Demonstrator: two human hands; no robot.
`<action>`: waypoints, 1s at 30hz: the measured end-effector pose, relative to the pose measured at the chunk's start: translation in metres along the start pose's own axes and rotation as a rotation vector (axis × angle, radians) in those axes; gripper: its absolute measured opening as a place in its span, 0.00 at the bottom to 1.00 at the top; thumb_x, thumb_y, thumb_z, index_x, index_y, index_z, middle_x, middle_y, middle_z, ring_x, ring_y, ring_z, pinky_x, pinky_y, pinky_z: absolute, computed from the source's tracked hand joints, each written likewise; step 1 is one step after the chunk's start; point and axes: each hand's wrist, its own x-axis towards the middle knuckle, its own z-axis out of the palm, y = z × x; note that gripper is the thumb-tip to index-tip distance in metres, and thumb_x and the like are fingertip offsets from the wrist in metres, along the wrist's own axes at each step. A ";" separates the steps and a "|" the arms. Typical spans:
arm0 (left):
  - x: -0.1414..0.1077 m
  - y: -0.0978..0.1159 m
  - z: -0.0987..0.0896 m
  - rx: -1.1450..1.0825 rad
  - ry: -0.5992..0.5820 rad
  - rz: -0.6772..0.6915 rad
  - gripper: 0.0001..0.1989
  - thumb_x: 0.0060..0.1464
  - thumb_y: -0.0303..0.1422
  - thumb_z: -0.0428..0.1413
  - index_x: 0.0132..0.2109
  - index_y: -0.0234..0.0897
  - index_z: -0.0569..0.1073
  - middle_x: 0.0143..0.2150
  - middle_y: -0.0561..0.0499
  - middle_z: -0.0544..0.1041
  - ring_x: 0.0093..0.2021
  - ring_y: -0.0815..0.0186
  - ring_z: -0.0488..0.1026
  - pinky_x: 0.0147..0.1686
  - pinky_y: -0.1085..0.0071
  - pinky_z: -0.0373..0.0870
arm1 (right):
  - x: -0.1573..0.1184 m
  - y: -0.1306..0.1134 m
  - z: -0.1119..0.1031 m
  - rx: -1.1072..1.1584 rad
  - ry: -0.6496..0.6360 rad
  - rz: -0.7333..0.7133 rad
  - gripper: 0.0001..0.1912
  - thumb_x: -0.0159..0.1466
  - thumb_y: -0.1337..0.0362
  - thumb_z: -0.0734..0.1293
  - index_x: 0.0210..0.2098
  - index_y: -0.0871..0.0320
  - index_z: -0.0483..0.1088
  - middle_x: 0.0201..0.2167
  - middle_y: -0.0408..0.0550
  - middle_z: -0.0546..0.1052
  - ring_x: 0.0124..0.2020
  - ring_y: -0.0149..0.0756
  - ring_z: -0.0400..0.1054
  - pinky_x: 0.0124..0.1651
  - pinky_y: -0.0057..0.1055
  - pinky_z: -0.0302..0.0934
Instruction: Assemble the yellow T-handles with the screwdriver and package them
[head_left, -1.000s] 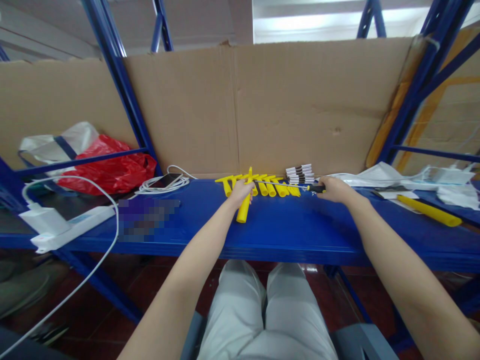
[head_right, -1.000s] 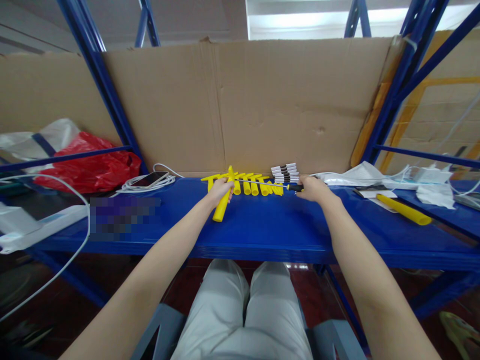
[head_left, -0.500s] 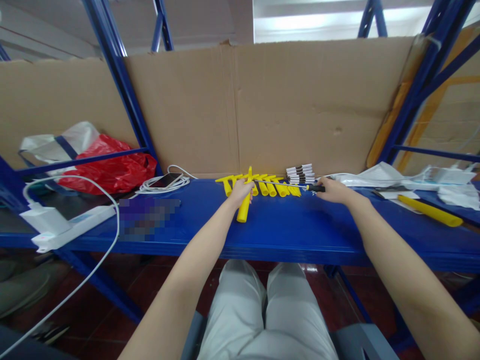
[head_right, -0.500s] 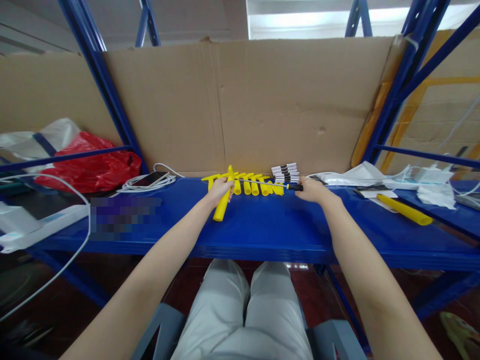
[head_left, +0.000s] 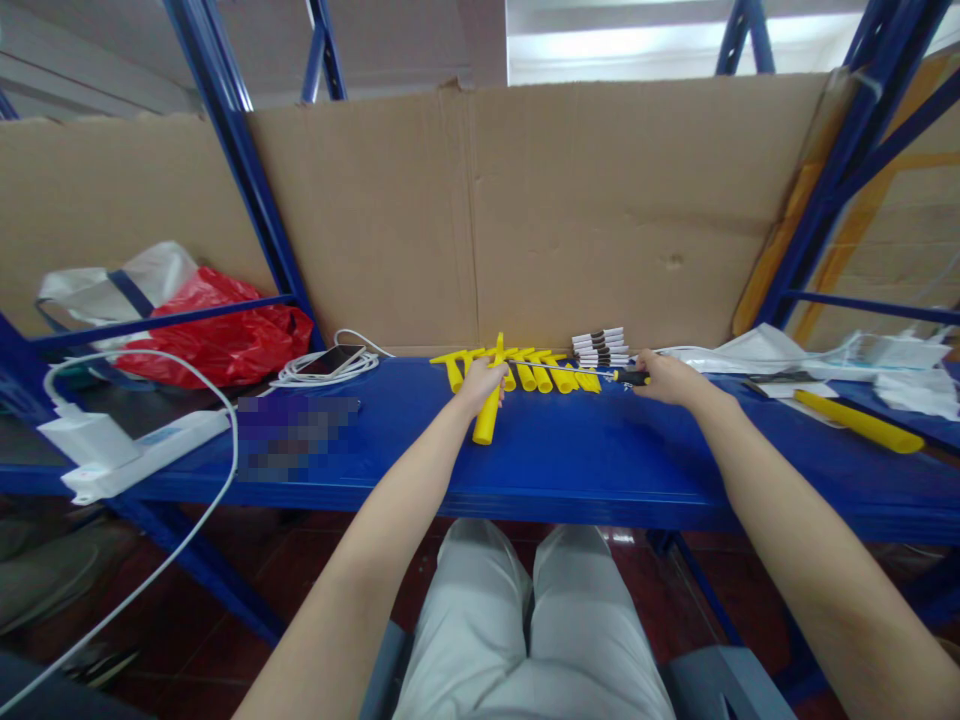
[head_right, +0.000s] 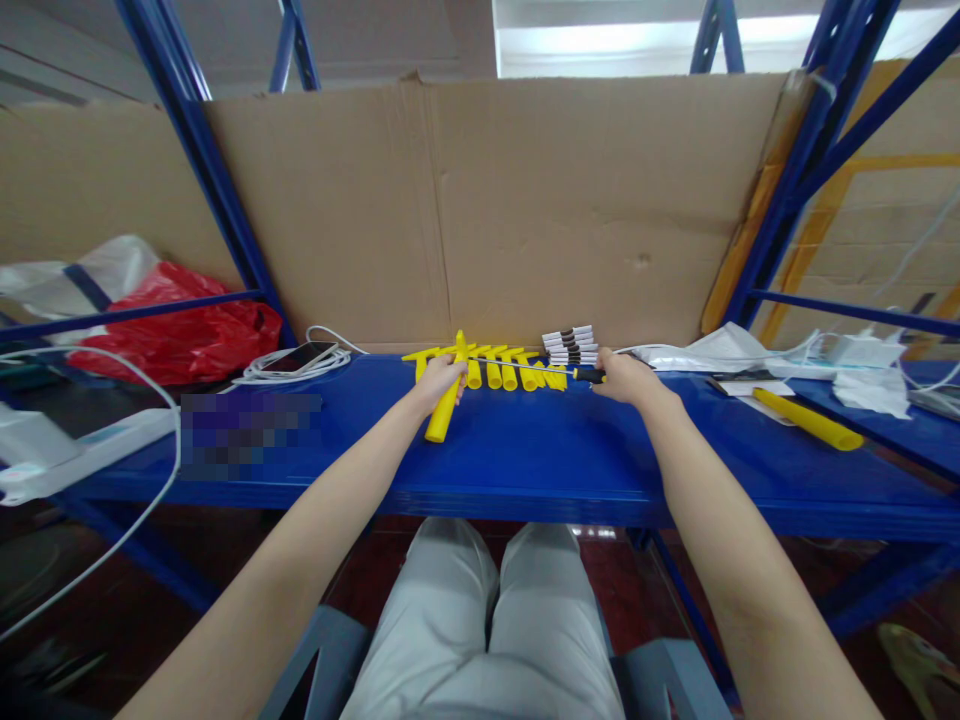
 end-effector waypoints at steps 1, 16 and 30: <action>0.000 0.000 0.000 -0.002 -0.002 0.002 0.11 0.52 0.23 0.49 0.44 0.33 0.67 0.17 0.60 0.63 0.13 0.71 0.63 0.16 0.77 0.62 | 0.000 0.000 0.000 0.015 0.001 -0.006 0.17 0.53 0.61 0.68 0.42 0.56 0.68 0.36 0.55 0.79 0.36 0.46 0.74 0.35 0.32 0.61; 0.000 -0.001 0.001 -0.007 -0.006 0.014 0.06 0.52 0.23 0.49 0.37 0.36 0.65 0.17 0.60 0.63 0.13 0.72 0.62 0.16 0.77 0.61 | 0.000 -0.001 -0.003 0.000 -0.059 -0.023 0.07 0.53 0.59 0.68 0.29 0.55 0.70 0.27 0.49 0.78 0.30 0.42 0.71 0.31 0.31 0.59; 0.002 -0.002 0.001 -0.019 0.007 -0.001 0.06 0.54 0.23 0.50 0.40 0.35 0.67 0.17 0.60 0.63 0.13 0.73 0.62 0.17 0.77 0.62 | 0.001 0.007 -0.003 0.112 0.041 -0.074 0.07 0.53 0.59 0.67 0.31 0.54 0.74 0.27 0.47 0.78 0.31 0.42 0.72 0.31 0.31 0.58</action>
